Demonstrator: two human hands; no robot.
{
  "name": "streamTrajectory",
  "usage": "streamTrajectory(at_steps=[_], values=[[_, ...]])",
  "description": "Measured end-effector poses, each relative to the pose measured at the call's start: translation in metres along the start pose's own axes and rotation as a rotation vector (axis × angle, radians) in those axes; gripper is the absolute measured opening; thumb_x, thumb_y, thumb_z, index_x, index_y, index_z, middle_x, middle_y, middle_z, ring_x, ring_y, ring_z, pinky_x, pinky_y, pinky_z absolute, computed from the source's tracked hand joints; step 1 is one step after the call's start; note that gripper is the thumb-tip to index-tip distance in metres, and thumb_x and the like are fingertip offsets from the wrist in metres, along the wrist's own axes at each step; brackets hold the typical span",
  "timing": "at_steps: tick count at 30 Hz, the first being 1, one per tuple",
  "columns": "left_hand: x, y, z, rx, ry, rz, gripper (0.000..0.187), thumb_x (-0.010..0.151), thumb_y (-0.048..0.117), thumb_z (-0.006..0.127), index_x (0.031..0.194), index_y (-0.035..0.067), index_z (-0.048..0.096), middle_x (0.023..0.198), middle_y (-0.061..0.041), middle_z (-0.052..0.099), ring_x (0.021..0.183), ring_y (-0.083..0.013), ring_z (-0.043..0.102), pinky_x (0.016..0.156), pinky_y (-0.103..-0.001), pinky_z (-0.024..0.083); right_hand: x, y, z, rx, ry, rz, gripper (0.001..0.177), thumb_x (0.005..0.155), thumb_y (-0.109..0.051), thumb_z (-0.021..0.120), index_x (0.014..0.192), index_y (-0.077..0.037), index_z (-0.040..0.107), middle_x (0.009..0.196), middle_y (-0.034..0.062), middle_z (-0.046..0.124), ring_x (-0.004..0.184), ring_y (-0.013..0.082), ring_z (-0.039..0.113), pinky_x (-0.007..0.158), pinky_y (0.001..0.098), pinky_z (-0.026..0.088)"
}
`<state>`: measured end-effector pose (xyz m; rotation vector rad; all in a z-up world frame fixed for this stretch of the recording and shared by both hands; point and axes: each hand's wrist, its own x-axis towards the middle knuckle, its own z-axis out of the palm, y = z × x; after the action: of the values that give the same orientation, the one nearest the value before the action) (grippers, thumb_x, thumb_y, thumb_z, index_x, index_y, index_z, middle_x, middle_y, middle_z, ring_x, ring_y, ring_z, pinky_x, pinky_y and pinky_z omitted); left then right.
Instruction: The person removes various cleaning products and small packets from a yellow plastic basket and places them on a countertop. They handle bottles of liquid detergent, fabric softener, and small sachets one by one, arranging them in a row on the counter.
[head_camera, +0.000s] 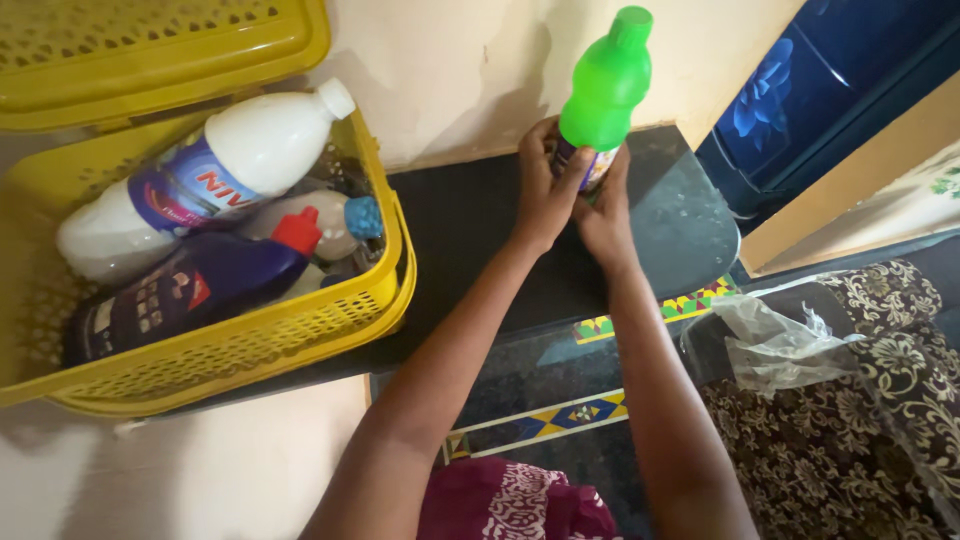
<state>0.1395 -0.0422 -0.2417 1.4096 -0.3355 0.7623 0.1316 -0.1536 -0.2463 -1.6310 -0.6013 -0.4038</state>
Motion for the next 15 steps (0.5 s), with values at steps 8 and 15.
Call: streamTrajectory(at_steps=[8, 15], values=[[-0.002, -0.036, -0.006, 0.033, 0.007, -0.118, 0.062, 0.106, 0.048, 0.058, 0.138, -0.001, 0.042, 0.127, -0.015, 0.051, 0.12, -0.0238, 0.054, 0.105, -0.039, 0.047, 0.007, -0.004, 0.011, -0.209, 0.204, 0.029, 0.085, 0.086, -0.007, 0.082, 0.154, -0.003, 0.03, 0.138, 0.0235, 0.062, 0.128, 0.0339, 0.064, 0.106, 0.0405, 0.051], [-0.02, -0.032, 0.0, 0.41, -0.072, 0.118, 0.054, 0.102, 0.033, 0.063, 0.14, -0.001, 0.046, 0.137, -0.024, 0.054, 0.127, -0.0401, 0.052, 0.111, -0.049, 0.041, 0.014, 0.0, 0.005, -0.303, 0.355, -0.001, 0.092, 0.078, -0.005, 0.088, 0.152, -0.002, 0.034, 0.141, 0.0245, 0.059, 0.129, 0.036, 0.062, 0.107, 0.0416, 0.051]])
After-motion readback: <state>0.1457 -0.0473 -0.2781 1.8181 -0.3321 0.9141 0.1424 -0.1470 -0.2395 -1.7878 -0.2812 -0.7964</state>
